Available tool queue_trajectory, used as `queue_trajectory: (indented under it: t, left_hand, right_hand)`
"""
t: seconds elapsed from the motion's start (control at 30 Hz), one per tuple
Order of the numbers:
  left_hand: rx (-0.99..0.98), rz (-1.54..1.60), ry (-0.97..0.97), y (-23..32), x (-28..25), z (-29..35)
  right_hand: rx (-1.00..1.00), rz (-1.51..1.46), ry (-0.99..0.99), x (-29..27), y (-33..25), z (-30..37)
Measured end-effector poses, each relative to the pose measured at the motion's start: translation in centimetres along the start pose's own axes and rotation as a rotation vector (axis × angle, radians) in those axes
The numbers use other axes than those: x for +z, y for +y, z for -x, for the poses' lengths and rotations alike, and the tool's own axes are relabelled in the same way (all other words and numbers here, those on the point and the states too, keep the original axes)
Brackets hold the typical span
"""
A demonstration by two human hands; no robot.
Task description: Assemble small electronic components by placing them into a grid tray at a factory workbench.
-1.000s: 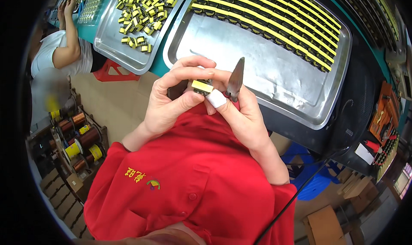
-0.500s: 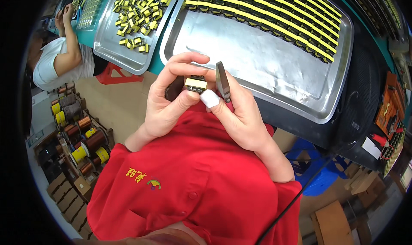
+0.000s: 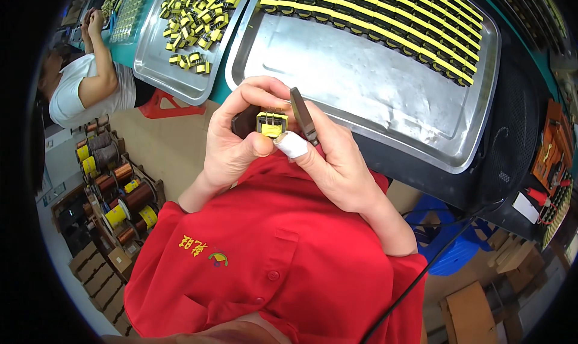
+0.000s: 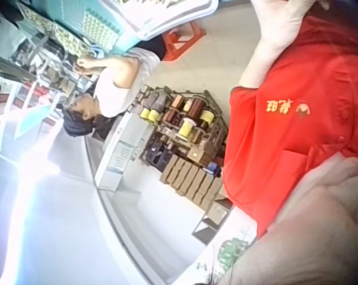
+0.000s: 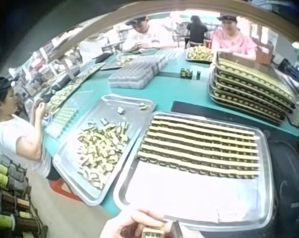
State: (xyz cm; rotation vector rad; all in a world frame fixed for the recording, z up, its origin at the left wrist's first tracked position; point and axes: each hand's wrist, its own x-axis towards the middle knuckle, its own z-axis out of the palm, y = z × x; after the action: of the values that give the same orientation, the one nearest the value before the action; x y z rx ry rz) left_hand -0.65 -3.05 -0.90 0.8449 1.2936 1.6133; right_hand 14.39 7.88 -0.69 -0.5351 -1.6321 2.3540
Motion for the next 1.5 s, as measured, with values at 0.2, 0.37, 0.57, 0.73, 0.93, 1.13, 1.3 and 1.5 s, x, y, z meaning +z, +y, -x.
queue_trajectory:
  t: [0.2,0.37,0.57,0.73,0.93,1.13,1.3,1.5]
  left_hand:
    - [0.007,0.163,-0.018,0.9,0.5,-0.7]
    - [-0.076,0.183,0.12,0.8,-0.6,0.2]
    - [-0.178,0.362,0.095,1.7,-0.4,-0.6]
    - [-0.178,0.304,0.093,0.9,-0.5,-0.3]
    - [-0.183,0.308,0.023,0.4,-0.3,-0.9]
    - [-0.145,0.166,0.019,0.4,0.0,-1.4]
    - [-0.098,0.157,0.037,-0.5,0.1,-1.2]
    - [0.037,0.099,0.079,-0.8,0.4,-0.9]
  right_hand:
    - [0.005,0.037,-0.032,-0.3,-0.3,-0.5]
    - [-0.004,-0.023,0.03,1.0,-1.4,-0.7]
    - [-0.141,0.464,0.224,-1.2,-2.1,1.1]
    - [-0.36,1.059,0.258,-2.6,-1.8,-0.4]
    - [-0.381,1.212,0.237,-3.0,-1.0,-0.8]
    - [-0.41,1.227,0.24,-3.4,-0.7,-1.0]
    - [-0.408,1.245,0.204,-3.5,-0.6,-1.0]
    - [-0.379,1.215,0.181,-3.7,-0.6,-0.8]
